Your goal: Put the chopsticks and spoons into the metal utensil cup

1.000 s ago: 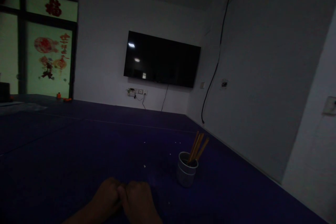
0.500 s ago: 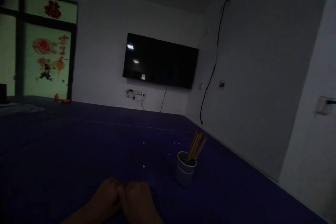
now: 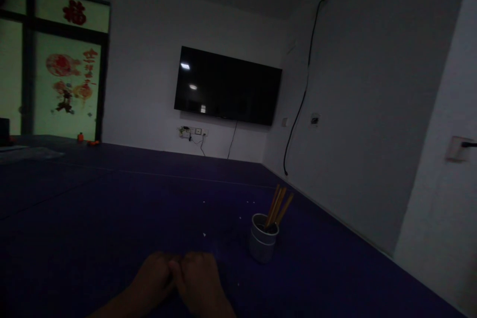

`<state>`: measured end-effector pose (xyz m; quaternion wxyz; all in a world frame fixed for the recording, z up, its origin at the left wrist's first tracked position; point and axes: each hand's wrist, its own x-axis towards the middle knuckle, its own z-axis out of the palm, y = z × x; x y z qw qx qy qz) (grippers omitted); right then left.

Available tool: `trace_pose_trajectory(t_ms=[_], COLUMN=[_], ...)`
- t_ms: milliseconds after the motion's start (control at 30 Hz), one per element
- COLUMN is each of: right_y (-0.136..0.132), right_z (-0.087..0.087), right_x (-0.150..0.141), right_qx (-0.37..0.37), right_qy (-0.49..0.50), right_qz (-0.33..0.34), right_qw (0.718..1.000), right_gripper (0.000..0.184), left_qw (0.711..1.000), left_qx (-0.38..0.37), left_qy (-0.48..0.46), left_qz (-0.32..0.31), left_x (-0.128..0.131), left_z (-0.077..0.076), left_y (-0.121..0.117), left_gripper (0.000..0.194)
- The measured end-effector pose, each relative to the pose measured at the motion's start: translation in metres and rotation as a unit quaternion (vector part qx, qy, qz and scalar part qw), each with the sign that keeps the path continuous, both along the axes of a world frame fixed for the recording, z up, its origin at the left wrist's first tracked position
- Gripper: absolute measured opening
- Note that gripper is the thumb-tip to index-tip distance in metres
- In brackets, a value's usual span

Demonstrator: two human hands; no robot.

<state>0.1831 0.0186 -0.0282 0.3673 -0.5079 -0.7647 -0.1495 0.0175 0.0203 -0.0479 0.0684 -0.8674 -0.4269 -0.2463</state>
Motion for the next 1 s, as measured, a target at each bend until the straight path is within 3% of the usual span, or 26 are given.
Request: trace_pose_trajectory(t_ms=[167,367,467,800,1000], right_y=[0.004,0.008,0.010,0.013,0.019], right_z=[0.005,0.027,0.031,0.029,0.019], right_x=[0.007,0.041,0.055,0.068,0.080], right_qx=[0.042,0.021,-0.008,-0.070,-0.009], right_qy=[0.036,0.084,0.064,0.021,0.033], right_qz=[-0.067,-0.291,-0.348,-0.375,-0.341], right_qw=[0.996,0.953,0.935,0.924,0.940], right_gripper=[0.045,0.043,0.043,0.041,0.042], left_qw=[1.000,0.999,1.000,1.000,1.000], left_qx=[-0.017,-0.017,0.002,0.007,0.008], left_qy=[0.010,0.008,0.004,0.014,-0.004], left_qz=[0.019,0.026,0.020,0.017,-0.002], left_x=[0.002,0.002,0.003,0.002,0.002], left_z=[0.005,0.004,0.001,-0.001,0.002], left_y=[-0.004,0.000,0.001,0.001,-0.002], left_gripper=[0.037,0.042,0.043,0.043,0.043])
